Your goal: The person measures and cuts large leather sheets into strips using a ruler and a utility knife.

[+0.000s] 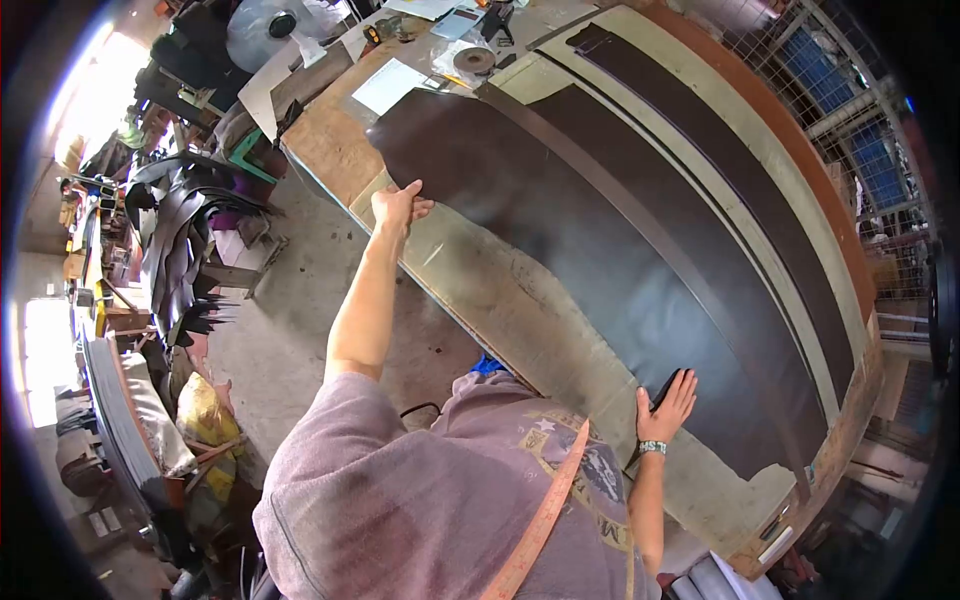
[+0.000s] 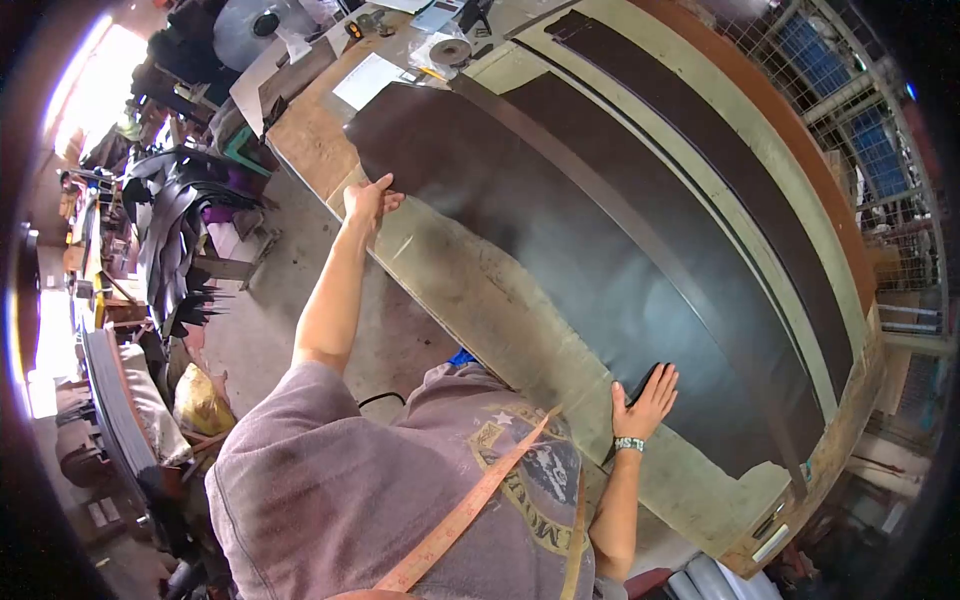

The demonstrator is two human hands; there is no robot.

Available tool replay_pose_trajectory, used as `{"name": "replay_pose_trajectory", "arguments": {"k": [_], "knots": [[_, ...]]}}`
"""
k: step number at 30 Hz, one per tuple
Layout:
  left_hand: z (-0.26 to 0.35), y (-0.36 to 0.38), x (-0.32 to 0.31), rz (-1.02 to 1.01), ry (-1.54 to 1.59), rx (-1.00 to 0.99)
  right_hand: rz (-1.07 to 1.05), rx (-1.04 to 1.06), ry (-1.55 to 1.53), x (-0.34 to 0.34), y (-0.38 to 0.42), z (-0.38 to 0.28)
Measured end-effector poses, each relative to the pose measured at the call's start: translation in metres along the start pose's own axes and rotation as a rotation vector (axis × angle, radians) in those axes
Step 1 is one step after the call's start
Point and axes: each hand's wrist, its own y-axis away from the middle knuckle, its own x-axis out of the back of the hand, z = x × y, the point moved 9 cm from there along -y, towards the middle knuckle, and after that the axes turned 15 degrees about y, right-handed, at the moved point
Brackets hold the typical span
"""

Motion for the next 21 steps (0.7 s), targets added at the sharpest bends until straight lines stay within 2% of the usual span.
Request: {"name": "replay_pose_trajectory", "arguments": {"k": [10,21], "knots": [[-0.003,-0.001,0.005,0.043,-0.008,-0.074,-0.037,0.003,-0.022,-0.001,-0.001,-0.001],[-0.005,-0.009,0.007,0.078,-0.011,-0.047,-0.068,-0.002,-0.01,0.002,-0.004,-0.005]]}}
